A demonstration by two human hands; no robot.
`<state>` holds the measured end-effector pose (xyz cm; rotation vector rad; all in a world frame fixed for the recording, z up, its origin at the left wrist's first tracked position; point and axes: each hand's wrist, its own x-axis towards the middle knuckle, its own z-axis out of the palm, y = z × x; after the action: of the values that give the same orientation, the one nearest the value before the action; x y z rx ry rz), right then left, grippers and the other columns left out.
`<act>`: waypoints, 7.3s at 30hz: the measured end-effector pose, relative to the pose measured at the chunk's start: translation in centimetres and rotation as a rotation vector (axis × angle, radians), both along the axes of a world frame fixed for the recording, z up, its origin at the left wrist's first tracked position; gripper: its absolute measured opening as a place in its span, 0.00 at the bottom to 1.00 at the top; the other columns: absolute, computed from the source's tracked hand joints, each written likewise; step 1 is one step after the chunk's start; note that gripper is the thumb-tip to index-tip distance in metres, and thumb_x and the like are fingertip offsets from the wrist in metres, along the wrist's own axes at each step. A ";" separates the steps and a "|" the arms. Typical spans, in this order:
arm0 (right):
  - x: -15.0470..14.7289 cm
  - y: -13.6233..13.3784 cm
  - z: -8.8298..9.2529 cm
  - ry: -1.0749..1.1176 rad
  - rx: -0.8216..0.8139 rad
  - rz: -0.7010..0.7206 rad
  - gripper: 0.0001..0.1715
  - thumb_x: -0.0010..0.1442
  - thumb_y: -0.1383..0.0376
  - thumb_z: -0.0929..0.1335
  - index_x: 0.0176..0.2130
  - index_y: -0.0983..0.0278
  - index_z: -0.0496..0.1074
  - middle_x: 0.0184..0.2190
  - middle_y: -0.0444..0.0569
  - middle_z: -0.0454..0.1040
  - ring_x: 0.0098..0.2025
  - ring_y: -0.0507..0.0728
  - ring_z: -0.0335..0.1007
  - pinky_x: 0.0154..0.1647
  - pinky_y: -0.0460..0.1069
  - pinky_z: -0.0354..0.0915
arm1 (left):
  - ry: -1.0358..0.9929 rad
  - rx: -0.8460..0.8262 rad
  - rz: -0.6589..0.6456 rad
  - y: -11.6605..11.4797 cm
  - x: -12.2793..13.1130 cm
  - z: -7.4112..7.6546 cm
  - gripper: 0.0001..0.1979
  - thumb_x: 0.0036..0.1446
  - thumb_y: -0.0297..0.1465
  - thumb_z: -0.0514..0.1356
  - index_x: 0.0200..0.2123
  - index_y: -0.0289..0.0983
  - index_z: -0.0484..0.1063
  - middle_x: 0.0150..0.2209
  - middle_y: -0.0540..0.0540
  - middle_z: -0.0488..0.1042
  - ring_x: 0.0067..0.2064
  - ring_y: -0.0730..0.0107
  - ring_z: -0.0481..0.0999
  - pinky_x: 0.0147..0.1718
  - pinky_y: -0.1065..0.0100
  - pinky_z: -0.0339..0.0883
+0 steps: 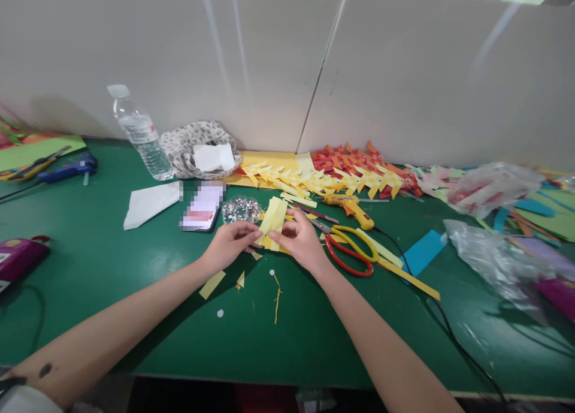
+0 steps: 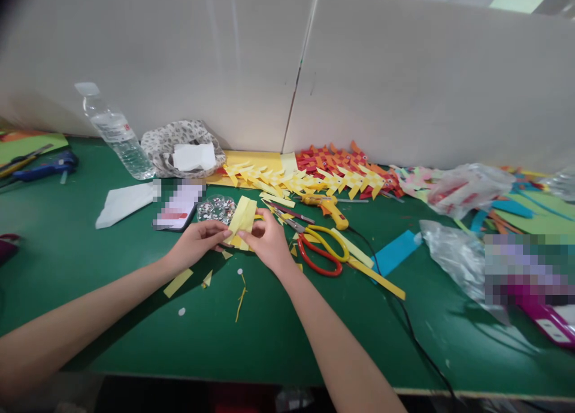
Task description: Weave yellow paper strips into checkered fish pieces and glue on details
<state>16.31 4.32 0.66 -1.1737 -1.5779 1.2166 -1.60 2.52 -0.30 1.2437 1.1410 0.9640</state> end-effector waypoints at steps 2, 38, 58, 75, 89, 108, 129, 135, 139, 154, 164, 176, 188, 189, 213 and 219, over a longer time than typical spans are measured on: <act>0.0 0.1 -0.1 0.007 -0.004 -0.019 0.28 0.45 0.60 0.72 0.43 0.60 0.60 0.26 0.43 0.74 0.29 0.57 0.73 0.31 0.52 0.68 | -0.003 -0.004 0.004 0.0 0.0 0.0 0.11 0.51 0.38 0.62 0.33 0.36 0.70 0.30 0.50 0.76 0.32 0.69 0.79 0.27 0.74 0.69; 0.2 0.0 0.2 0.088 -0.022 0.016 0.28 0.44 0.63 0.73 0.44 0.60 0.62 0.31 0.45 0.77 0.32 0.57 0.74 0.34 0.52 0.69 | 0.008 0.036 -0.053 -0.1 0.1 -0.5 0.14 0.47 0.36 0.65 0.31 0.38 0.62 0.26 0.49 0.77 0.33 0.66 0.80 0.26 0.72 0.68; 0.2 0.0 0.8 0.079 -0.020 0.000 0.33 0.42 0.65 0.74 0.46 0.59 0.59 0.33 0.47 0.77 0.35 0.60 0.75 0.35 0.55 0.70 | 0.015 0.033 -0.068 -0.2 0.2 -0.5 0.14 0.46 0.36 0.65 0.31 0.38 0.63 0.26 0.49 0.78 0.31 0.67 0.79 0.26 0.71 0.68; -0.1 -0.1 0.5 0.102 -0.014 -0.014 0.30 0.44 0.66 0.73 0.45 0.60 0.60 0.33 0.47 0.78 0.36 0.60 0.75 0.38 0.55 0.70 | -0.009 -0.004 -0.063 -0.3 0.3 -0.3 0.13 0.47 0.34 0.65 0.32 0.38 0.63 0.26 0.50 0.77 0.33 0.67 0.79 0.26 0.73 0.66; -0.4 -0.3 0.4 0.054 0.081 0.006 0.25 0.47 0.65 0.72 0.44 0.59 0.60 0.39 0.49 0.76 0.36 0.58 0.76 0.37 0.53 0.71 | -0.012 -0.022 -0.045 -0.3 0.3 -0.2 0.13 0.47 0.33 0.65 0.31 0.37 0.63 0.25 0.50 0.77 0.32 0.66 0.79 0.24 0.74 0.65; -0.1 -0.3 0.5 -0.012 0.006 0.045 0.30 0.45 0.67 0.73 0.47 0.62 0.60 0.38 0.52 0.78 0.39 0.60 0.76 0.42 0.55 0.71 | 0.001 0.011 -0.032 -0.1 0.2 -0.3 0.14 0.47 0.34 0.66 0.31 0.37 0.63 0.24 0.50 0.77 0.31 0.67 0.79 0.24 0.74 0.66; -0.2 -0.4 0.8 0.011 -0.004 0.042 0.31 0.44 0.67 0.74 0.46 0.61 0.60 0.36 0.51 0.78 0.39 0.60 0.76 0.40 0.55 0.71 | 0.000 0.017 -0.041 -0.2 0.1 0.0 0.12 0.51 0.39 0.62 0.31 0.37 0.64 0.27 0.51 0.75 0.34 0.67 0.79 0.25 0.75 0.67; -0.2 -0.4 0.7 -0.018 -0.014 0.034 0.31 0.45 0.68 0.73 0.47 0.61 0.60 0.38 0.52 0.78 0.40 0.60 0.76 0.41 0.55 0.71 | 0.017 -0.004 -0.045 -0.1 0.0 0.0 0.11 0.51 0.38 0.62 0.32 0.37 0.66 0.30 0.49 0.76 0.34 0.67 0.79 0.25 0.74 0.67; -0.2 -0.4 0.7 -0.005 -0.014 0.056 0.29 0.45 0.68 0.73 0.46 0.61 0.60 0.37 0.51 0.78 0.39 0.59 0.76 0.40 0.55 0.72 | 0.014 -0.005 -0.050 -0.2 0.1 0.2 0.11 0.52 0.38 0.62 0.32 0.37 0.66 0.29 0.49 0.75 0.34 0.67 0.79 0.24 0.75 0.66; -0.1 -0.6 1.1 -0.121 0.029 0.043 0.30 0.44 0.69 0.72 0.45 0.60 0.60 0.34 0.48 0.78 0.32 0.59 0.75 0.30 0.51 0.69 | 0.047 -0.018 -0.065 -0.1 0.1 -0.1 0.13 0.45 0.31 0.65 0.33 0.39 0.63 0.27 0.49 0.78 0.30 0.69 0.78 0.26 0.72 0.69; 0.0 -0.3 0.4 -0.033 0.047 -0.003 0.31 0.45 0.66 0.72 0.47 0.60 0.59 0.33 0.47 0.77 0.33 0.58 0.75 0.36 0.54 0.70 | 0.043 -0.033 -0.102 0.0 -0.1 -0.2 0.14 0.45 0.32 0.65 0.32 0.39 0.62 0.27 0.49 0.78 0.31 0.69 0.79 0.25 0.73 0.68; -0.1 -0.4 0.5 -0.005 0.062 -0.002 0.30 0.47 0.66 0.71 0.48 0.60 0.57 0.35 0.48 0.78 0.36 0.58 0.76 0.39 0.54 0.70 | -0.008 -0.051 -0.062 -0.3 0.1 0.6 0.15 0.45 0.30 0.65 0.31 0.38 0.59 0.24 0.52 0.75 0.30 0.67 0.79 0.26 0.72 0.66; 0.0 -0.3 0.5 -0.047 0.021 0.044 0.34 0.45 0.67 0.72 0.49 0.59 0.58 0.34 0.47 0.77 0.34 0.58 0.76 0.36 0.54 0.71 | -0.046 0.008 -0.042 -0.2 0.1 0.3 0.17 0.45 0.29 0.66 0.29 0.39 0.56 0.22 0.55 0.72 0.30 0.71 0.78 0.27 0.73 0.65; 0.0 -0.3 0.4 -0.036 0.024 0.057 0.34 0.45 0.67 0.73 0.49 0.59 0.58 0.34 0.47 0.77 0.35 0.58 0.76 0.37 0.54 0.71 | -0.044 0.015 -0.043 -0.2 0.1 0.3 0.18 0.45 0.29 0.66 0.29 0.38 0.56 0.23 0.54 0.73 0.30 0.72 0.77 0.27 0.73 0.65; 0.4 0.2 0.6 -0.025 0.137 -0.074 0.22 0.47 0.65 0.71 0.43 0.61 0.63 0.28 0.44 0.75 0.33 0.56 0.74 0.40 0.52 0.68 | -0.070 0.029 -0.010 0.2 -0.1 -0.4 0.20 0.41 0.29 0.69 0.26 0.38 0.56 0.20 0.57 0.69 0.22 0.78 0.71 0.21 0.77 0.61; 0.5 0.3 0.5 -0.004 0.102 -0.054 0.25 0.46 0.65 0.72 0.44 0.61 0.61 0.30 0.45 0.76 0.33 0.56 0.74 0.39 0.52 0.69 | -0.078 0.002 0.006 0.1 0.1 -0.1 0.21 0.37 0.27 0.69 0.25 0.38 0.56 0.19 0.57 0.69 0.22 0.77 0.72 0.21 0.76 0.62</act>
<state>16.86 4.58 1.11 -1.1463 -1.5819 1.0864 -1.55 2.65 -0.42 1.1948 1.0835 1.0099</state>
